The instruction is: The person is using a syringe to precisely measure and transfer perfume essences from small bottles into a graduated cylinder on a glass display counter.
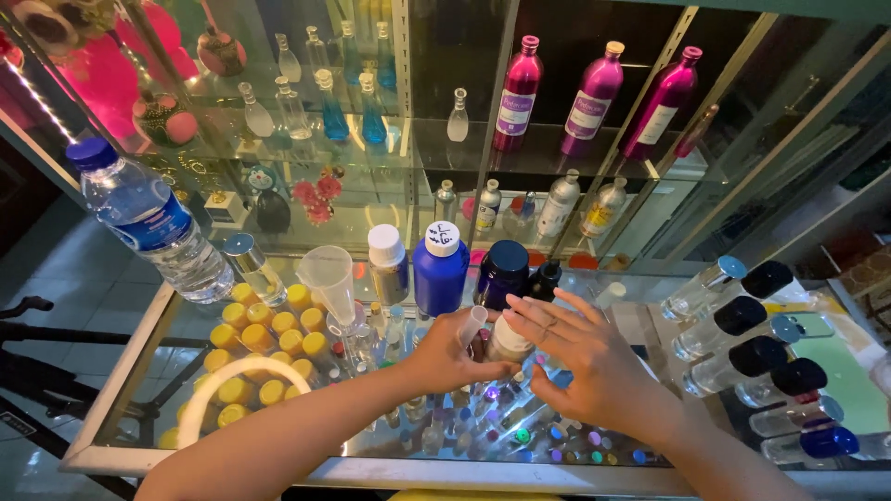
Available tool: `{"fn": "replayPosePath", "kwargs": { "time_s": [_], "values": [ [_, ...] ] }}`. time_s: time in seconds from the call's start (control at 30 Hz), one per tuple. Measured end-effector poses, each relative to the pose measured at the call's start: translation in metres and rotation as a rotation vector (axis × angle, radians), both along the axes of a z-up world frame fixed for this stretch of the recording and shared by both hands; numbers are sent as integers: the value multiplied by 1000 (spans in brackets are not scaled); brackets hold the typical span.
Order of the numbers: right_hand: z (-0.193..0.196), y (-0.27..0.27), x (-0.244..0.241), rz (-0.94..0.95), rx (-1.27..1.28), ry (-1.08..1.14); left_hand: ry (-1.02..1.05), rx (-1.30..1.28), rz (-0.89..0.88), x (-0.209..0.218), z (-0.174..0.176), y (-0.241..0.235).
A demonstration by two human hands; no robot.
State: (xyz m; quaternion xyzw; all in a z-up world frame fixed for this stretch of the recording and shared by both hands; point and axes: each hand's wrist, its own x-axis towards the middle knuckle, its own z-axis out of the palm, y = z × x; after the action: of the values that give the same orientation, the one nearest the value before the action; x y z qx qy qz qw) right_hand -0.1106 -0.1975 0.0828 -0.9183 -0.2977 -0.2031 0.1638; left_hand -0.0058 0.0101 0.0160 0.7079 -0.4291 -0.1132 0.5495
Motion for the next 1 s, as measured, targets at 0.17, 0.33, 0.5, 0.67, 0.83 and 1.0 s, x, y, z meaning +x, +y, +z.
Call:
{"fn": "replayPosePath", "kwargs": {
  "time_s": [0.17, 0.33, 0.5, 0.67, 0.83, 1.0],
  "values": [
    [4, -7, 9, 24, 201, 47, 41, -123, -11, 7, -14, -9],
    [13, -45, 9, -182, 137, 154, 117, -206, -6, 8, -17, -11],
    [30, -33, 9, -235, -244, 648, 111, -170, -1, 10, -16, -10],
    [11, -35, 17, -271, -239, 645, 87, -138, -17, 11, -9, -7],
    [53, -26, 12, -324, -247, 639, 87, -151, -23, 11, -11, -6],
    [94, -18, 8, -168, 46, 198, 152, -180, -40, 11, -18, -8]
  ]
}}
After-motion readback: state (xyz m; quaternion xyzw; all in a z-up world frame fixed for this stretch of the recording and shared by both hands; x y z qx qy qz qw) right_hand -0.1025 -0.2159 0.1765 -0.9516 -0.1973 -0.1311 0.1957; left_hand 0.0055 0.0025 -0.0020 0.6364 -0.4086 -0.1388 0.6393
